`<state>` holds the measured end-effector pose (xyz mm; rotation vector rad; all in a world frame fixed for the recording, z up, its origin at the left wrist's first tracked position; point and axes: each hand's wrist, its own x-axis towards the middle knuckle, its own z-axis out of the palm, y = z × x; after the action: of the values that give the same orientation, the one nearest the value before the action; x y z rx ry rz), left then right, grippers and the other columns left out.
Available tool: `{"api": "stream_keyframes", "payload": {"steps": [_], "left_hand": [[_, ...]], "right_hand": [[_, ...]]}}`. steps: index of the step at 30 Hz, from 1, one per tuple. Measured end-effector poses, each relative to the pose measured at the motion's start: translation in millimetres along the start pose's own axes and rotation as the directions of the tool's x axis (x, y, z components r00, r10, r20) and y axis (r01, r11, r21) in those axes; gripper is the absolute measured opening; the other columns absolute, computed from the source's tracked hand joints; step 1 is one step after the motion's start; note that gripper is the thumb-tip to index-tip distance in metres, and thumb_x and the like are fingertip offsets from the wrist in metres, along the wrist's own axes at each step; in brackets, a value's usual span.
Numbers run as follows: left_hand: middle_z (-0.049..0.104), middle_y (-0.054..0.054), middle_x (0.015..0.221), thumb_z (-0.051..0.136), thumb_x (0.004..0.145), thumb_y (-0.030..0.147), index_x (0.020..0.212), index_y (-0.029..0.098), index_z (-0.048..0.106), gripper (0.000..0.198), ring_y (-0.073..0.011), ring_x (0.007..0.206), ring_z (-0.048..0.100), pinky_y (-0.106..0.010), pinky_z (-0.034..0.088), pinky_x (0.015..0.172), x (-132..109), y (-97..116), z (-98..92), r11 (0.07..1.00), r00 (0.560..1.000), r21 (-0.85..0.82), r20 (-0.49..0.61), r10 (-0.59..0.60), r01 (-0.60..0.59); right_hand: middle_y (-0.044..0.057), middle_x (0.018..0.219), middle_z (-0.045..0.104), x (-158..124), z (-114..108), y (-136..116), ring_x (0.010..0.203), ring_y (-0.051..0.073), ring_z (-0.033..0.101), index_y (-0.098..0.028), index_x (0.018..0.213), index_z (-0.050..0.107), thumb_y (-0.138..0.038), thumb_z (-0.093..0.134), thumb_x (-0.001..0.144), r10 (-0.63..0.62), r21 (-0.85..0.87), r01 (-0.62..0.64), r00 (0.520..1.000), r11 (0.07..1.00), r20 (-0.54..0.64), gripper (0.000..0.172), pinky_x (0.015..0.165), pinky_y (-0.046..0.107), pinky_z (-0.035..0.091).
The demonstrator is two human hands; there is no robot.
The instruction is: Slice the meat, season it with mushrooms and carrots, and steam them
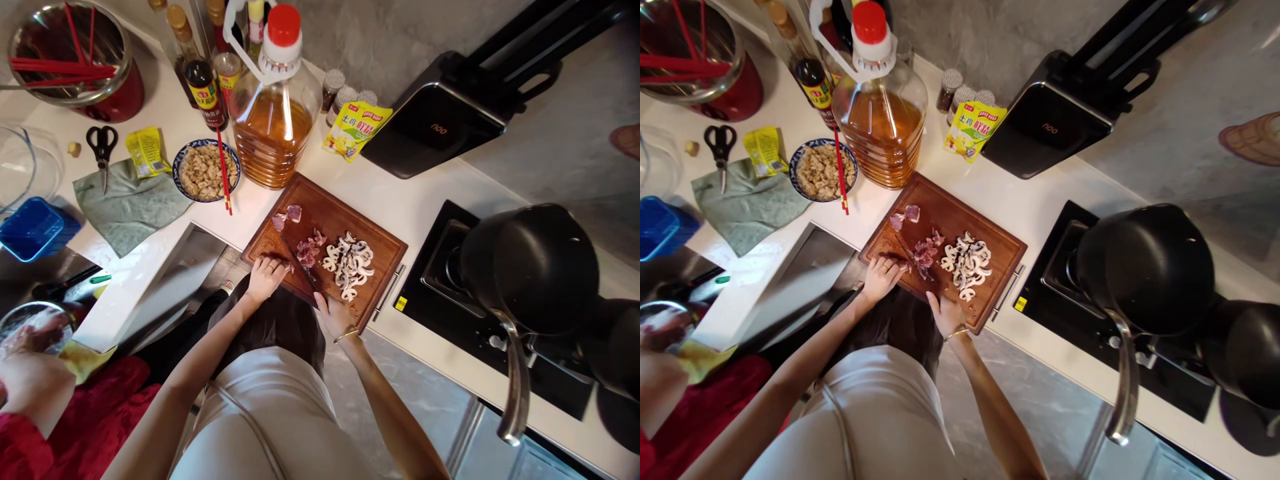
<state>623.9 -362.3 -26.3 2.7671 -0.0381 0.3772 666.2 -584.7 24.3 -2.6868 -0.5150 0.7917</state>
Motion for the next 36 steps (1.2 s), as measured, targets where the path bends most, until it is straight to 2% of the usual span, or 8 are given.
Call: {"api": "stream_keyframes", "payload": {"steps": [7, 13, 18, 20, 23, 28, 32, 36], "left_hand": [[0.066, -0.008, 0.086, 0.047, 0.093, 0.034, 0.087, 0.018, 0.063, 0.023, -0.0207, 0.084, 0.057, -0.035, 0.041, 0.078, 6, 9, 7.6, 0.974, 0.98, -0.133, -0.056, -0.193, 0.185], [0.065, -0.007, 0.08, 0.048, 0.093, 0.033, 0.085, 0.019, 0.061, 0.021, -0.0231, 0.083, 0.056, -0.037, 0.04, 0.077, 14, 14, 2.6, 0.972, 0.976, -0.093, -0.009, -0.219, 0.218], [0.067, -0.006, 0.086, 0.051, 0.091, 0.032, 0.087, 0.02, 0.06, 0.016, -0.0214, 0.085, 0.057, -0.037, 0.043, 0.081, 5, -7, -11.9, 0.874, 0.887, -0.244, -0.094, -0.452, 0.42], [0.067, -0.006, 0.086, 0.052, 0.091, 0.032, 0.087, 0.02, 0.06, 0.015, -0.0218, 0.085, 0.058, -0.037, 0.043, 0.081, 4, -14, -15.2, 0.856, 0.867, -0.247, -0.099, -0.488, 0.454], [0.069, -0.005, 0.088, 0.052, 0.091, 0.033, 0.087, 0.021, 0.061, 0.016, -0.0224, 0.087, 0.058, -0.038, 0.042, 0.082, 7, -13, -14.4, 0.882, 0.894, -0.209, -0.062, -0.444, 0.423], [0.068, -0.005, 0.084, 0.051, 0.092, 0.034, 0.086, 0.02, 0.062, 0.019, -0.0213, 0.085, 0.058, -0.037, 0.041, 0.08, 13, 12, -4.0, 0.961, 0.974, -0.156, 0.05, -0.223, 0.228], [0.067, -0.006, 0.081, 0.048, 0.093, 0.032, 0.088, 0.019, 0.063, 0.02, -0.0226, 0.081, 0.057, -0.038, 0.039, 0.079, 12, 23, -1.2, 0.987, 0.988, -0.07, 0.058, -0.14, 0.144], [0.068, -0.008, 0.084, 0.05, 0.092, 0.035, 0.092, 0.019, 0.064, 0.021, -0.0244, 0.084, 0.058, -0.04, 0.039, 0.079, 5, 14, -6.5, 0.997, 0.995, -0.008, 0.065, -0.071, 0.072]], "right_hand": [[0.012, 0.106, 0.07, -7, 8, -4, 0.099, 0.023, 0.065, -0.017, 0.109, 0.065, -0.044, 0.03, 0.098, 0.035, -0.051, -0.035, 0.999, 0.998, -0.011, 0.046, 0.087, 0.031, 0.047], [0.012, 0.102, 0.07, -7, 10, -4, 0.099, 0.023, 0.065, -0.016, 0.1, 0.067, -0.041, 0.028, 0.098, 0.065, 0.015, -0.065, 0.997, 0.998, -0.03, 0.047, 0.086, 0.031, 0.047], [0.01, 0.102, 0.071, -9, 16, -5, 0.102, 0.021, 0.064, -0.017, 0.104, 0.067, -0.038, 0.028, 0.099, 0.02, 0.135, -0.019, 1.0, 0.991, -0.001, 0.045, 0.088, 0.029, 0.046], [0.009, 0.095, 0.072, -7, 18, -4, 0.096, 0.02, 0.066, -0.018, 0.099, 0.068, -0.039, 0.028, 0.098, 0.014, 0.154, -0.019, 0.999, 0.988, 0.032, 0.045, 0.084, 0.028, 0.047], [0.008, 0.086, 0.072, -3, 20, 1, 0.085, 0.02, 0.068, -0.018, 0.091, 0.069, -0.04, 0.026, 0.099, 0.035, 0.145, -0.045, 0.997, 0.988, 0.071, 0.049, 0.078, 0.028, 0.048], [0.01, 0.091, 0.072, 4, 8, 10, 0.087, 0.021, 0.068, -0.017, 0.096, 0.068, -0.042, 0.024, 0.099, 0.116, 0.113, -0.118, 0.993, 0.987, 0.02, 0.051, 0.077, 0.028, 0.048], [0.011, 0.101, 0.071, 1, -2, 7, 0.097, 0.022, 0.066, -0.017, 0.107, 0.066, -0.041, 0.027, 0.099, 0.083, 0.077, -0.082, 0.997, 0.994, 0.0, 0.047, 0.082, 0.029, 0.047], [0.012, 0.103, 0.071, -7, -3, 0, 0.098, 0.023, 0.066, -0.017, 0.108, 0.065, -0.043, 0.033, 0.098, 0.082, -0.038, -0.08, 0.996, 0.996, 0.046, 0.043, 0.084, 0.03, 0.047]]}}
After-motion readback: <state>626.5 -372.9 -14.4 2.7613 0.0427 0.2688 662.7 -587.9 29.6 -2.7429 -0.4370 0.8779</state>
